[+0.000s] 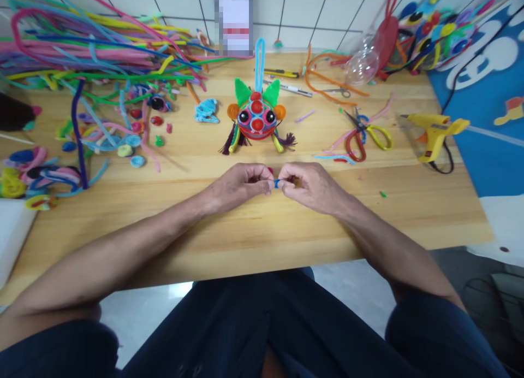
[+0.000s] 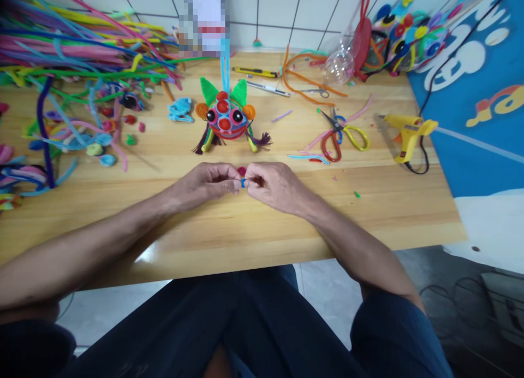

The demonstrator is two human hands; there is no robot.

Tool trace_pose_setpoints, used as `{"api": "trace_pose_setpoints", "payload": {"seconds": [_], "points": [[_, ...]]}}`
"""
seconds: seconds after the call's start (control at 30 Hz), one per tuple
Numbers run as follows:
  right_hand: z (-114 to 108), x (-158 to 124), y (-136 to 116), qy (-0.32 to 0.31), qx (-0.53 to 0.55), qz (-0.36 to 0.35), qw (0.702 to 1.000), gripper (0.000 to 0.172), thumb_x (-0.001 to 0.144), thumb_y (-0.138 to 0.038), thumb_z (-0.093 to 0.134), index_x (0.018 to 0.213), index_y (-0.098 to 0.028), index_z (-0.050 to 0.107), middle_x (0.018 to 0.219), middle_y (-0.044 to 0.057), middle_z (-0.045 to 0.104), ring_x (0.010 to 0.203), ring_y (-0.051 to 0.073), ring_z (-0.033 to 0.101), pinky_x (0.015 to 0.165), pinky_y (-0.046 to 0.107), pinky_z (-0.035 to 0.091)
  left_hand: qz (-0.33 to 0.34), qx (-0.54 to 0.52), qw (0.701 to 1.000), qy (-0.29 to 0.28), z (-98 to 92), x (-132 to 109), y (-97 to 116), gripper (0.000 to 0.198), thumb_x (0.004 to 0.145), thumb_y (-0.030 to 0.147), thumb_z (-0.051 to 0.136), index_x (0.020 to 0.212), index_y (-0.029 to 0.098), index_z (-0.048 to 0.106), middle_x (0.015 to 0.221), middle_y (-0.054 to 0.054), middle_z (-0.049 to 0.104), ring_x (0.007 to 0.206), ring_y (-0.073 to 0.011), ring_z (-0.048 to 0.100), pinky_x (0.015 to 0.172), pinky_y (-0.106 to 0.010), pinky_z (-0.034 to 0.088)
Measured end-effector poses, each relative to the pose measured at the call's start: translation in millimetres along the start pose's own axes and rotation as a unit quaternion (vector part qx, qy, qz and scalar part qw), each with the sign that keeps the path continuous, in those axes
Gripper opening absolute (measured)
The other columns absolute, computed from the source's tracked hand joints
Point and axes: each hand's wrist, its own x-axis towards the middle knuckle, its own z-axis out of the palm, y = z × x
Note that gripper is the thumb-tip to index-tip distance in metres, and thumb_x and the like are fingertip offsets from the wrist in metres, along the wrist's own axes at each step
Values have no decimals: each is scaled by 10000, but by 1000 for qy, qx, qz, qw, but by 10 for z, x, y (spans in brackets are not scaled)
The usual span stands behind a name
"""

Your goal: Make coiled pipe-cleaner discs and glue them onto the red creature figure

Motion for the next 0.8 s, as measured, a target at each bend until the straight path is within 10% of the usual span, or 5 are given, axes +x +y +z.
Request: {"api": "trace_pose_setpoints", "payload": {"seconds": [0.23, 0.57, 0.8], "points": [[-34, 4, 6, -27, 29, 2, 999, 150, 926, -266, 580, 791, -204, 598, 679, -37, 570, 626, 114, 500, 609, 266, 370, 2, -2, 1000, 20, 16, -9, 102, 149, 788, 296, 764, 764, 172, 686, 641, 35, 539, 571, -89, 403, 559, -229, 322], [31, -8, 37, 122, -43, -177, 976, 82, 977, -177, 605, 995, -231, 664, 893, 19, 714, 812, 163, 667, 775, 316, 531, -43, -136, 988, 50, 71, -6, 7, 239, 828, 374, 753, 804, 167, 636, 691, 23, 602, 461, -48, 347, 434, -213, 234], [28, -5, 3, 120, 47, -51, 990, 54, 919, -236, 656, 876, -210, 674, 794, -8, 726, 705, 134, 632, 683, 275, 490, 23, -79, 995, 62, 54, -29, -4, 250, 870, 401, 734, 858, 168, 645, 745, 24, 610, 516, -56, 376, 483, -215, 294]]}}
